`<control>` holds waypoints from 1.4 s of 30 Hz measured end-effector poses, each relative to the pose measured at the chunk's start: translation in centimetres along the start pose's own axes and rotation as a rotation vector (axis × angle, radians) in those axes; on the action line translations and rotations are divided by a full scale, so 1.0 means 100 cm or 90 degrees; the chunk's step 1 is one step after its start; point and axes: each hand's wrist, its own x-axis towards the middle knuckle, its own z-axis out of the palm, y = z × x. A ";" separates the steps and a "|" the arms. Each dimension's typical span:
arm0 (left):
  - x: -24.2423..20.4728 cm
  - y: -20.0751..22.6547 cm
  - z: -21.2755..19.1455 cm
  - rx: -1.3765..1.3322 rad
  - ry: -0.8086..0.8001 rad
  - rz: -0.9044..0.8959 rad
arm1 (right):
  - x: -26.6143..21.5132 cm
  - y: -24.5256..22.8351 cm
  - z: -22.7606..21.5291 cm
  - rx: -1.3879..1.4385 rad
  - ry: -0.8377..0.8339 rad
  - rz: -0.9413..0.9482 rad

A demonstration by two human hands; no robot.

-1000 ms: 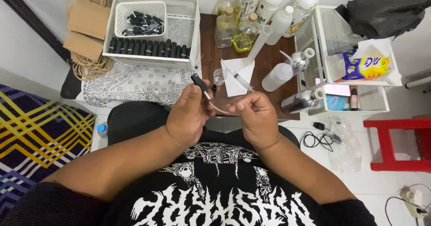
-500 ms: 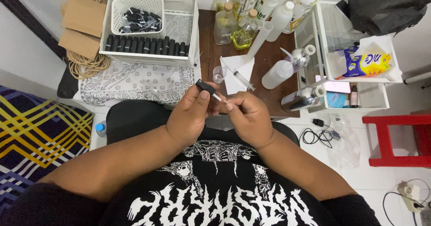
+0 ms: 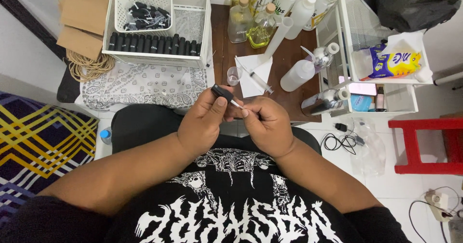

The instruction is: Assembling small perfume sample bottles by attaching spray nozzles and filling them with liquid using a syringe

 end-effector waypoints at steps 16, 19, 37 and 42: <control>-0.004 0.001 -0.001 -0.037 -0.011 -0.011 | 0.000 -0.007 0.003 -0.005 0.004 -0.011; -0.003 -0.003 -0.004 -0.015 -0.017 -0.002 | 0.001 -0.007 0.003 0.007 0.009 -0.006; -0.007 0.012 0.001 0.172 -0.058 0.073 | -0.015 0.010 -0.001 0.014 -0.010 -0.036; -0.006 0.013 0.001 0.191 -0.067 0.073 | -0.011 -0.001 0.002 0.029 -0.019 -0.018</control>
